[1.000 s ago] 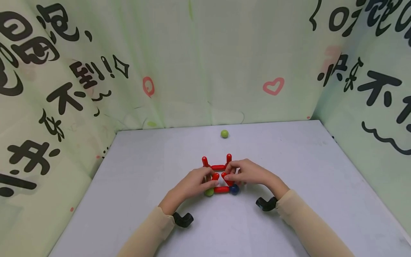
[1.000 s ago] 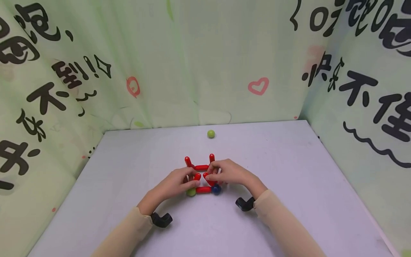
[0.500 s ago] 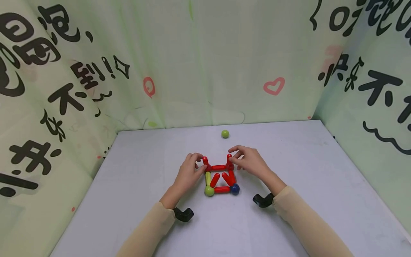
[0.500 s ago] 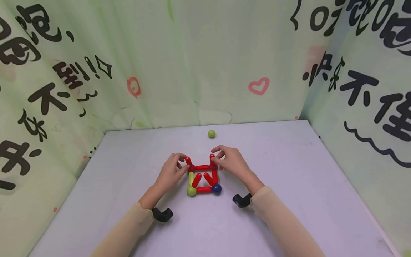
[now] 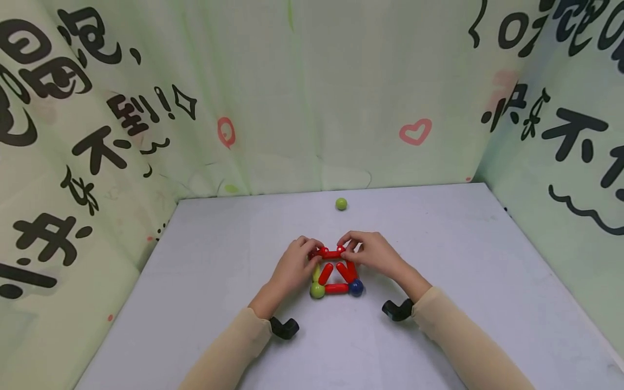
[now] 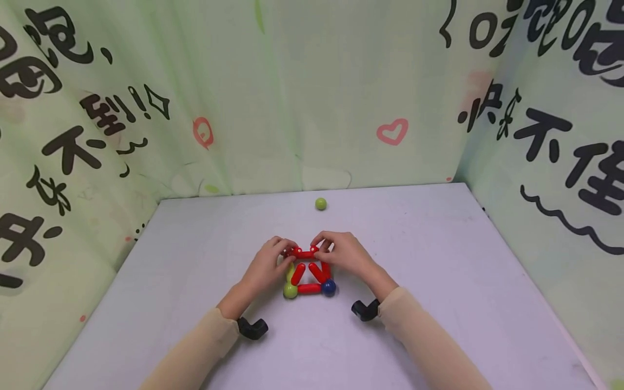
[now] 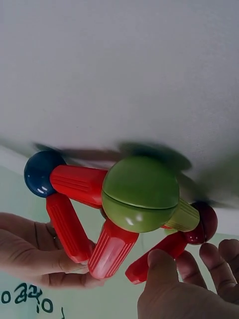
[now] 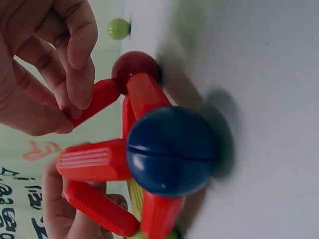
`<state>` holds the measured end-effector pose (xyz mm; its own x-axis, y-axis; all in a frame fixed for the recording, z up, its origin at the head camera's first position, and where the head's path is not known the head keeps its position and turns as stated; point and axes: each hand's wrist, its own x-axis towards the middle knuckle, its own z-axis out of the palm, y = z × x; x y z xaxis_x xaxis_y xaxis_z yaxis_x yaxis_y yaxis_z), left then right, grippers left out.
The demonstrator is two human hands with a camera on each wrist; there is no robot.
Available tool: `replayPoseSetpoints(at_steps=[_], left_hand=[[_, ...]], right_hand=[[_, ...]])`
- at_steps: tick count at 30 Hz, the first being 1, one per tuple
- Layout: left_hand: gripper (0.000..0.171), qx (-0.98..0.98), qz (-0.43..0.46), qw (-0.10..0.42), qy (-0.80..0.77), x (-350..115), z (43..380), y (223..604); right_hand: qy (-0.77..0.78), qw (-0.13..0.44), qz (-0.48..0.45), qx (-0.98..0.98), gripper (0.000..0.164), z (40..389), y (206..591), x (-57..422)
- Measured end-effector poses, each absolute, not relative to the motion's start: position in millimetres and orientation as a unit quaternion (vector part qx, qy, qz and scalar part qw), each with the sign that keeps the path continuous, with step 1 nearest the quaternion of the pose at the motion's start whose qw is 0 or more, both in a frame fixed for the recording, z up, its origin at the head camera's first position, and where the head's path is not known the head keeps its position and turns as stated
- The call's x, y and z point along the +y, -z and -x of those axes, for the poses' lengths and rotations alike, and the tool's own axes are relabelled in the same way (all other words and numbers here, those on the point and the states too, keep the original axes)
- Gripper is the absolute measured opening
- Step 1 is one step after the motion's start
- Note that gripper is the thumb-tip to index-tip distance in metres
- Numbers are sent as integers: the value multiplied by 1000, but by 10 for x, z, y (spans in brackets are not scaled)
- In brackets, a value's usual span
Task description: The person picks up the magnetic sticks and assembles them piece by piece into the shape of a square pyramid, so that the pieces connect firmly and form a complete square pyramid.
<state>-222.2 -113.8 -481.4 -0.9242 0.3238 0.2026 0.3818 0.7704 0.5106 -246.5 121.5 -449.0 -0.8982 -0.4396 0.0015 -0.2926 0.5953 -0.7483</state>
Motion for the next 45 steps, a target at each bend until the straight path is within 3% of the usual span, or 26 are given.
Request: replayPoseSetpoints(at_steps=[11, 18, 25, 31, 34, 39, 45], left_hand=[[24, -934, 215, 41, 282, -1146, 2182, 4827], [38, -938, 166, 0, 304, -1221, 2226, 4822], [23, -944, 158, 6, 290, -1295, 2262, 4801], [22, -946, 145, -6, 288, -1253, 2276, 4804], [21, -949, 139, -5, 283, -1220, 2283, 4817], [18, -951, 134, 7, 280, -1199, 2297, 4831], [15, -951, 121, 12, 286, -1190, 2295, 4820]], right_hand=[[381, 109, 246, 884, 18, 2458, 4546, 1207], [403, 104, 238, 877, 25, 2605, 4552, 1295], [336, 82, 194, 918, 42, 3033, 4556, 1264], [262, 145, 152, 942, 61, 3386, 4651, 1205], [260, 158, 132, 944, 63, 3466, 4715, 1221], [293, 131, 109, 941, 57, 3503, 4798, 1255], [285, 119, 138, 941, 68, 3469, 4815, 1254]])
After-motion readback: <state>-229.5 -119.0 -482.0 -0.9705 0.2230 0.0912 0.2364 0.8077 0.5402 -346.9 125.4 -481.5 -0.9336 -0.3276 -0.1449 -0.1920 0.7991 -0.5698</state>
